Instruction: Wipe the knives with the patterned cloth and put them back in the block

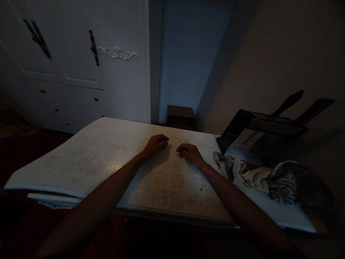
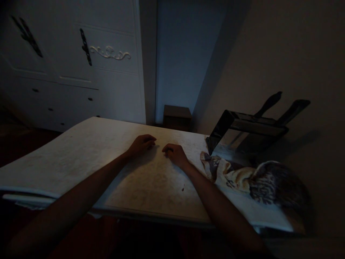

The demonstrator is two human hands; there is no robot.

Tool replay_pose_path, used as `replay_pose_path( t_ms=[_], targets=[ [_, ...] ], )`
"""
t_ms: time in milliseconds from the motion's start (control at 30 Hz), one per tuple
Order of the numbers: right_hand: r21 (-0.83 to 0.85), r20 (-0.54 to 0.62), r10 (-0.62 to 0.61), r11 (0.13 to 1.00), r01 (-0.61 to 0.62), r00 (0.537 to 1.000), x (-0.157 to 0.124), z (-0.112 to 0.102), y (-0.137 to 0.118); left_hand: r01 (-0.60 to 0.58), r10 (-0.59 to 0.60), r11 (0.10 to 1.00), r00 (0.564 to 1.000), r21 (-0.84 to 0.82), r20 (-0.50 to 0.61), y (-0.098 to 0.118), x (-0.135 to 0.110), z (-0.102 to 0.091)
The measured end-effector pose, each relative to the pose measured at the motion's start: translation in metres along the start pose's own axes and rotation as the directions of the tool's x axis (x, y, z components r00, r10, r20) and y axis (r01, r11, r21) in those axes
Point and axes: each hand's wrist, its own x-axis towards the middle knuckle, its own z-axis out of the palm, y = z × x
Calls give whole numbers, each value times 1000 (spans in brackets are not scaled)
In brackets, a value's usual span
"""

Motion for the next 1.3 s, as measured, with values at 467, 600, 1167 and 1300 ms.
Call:
replay_pose_path(
  t_ms=[467, 600, 1167, 1300],
  targets=[
    [263, -128, 112, 962, -76, 985, 17, -2, 12, 70, -75, 996, 993, -51, -88, -5, 6, -11],
    [223, -200, 110, 973, -64, 974, 13, -1, 11, 67, -69, 998, 990, -16, -121, -3, 3, -14],
    [-157, -898, -204, 976, 149, 391, -63, -208, -26, 91, -64, 961, 992, 260, -107, 11, 8, 8],
    [-24, -995, -22, 999, -21, 99, -68, -278, 0, 34, -33, 995, 999, 96, -7, 46, 19, 59]
  ],
)
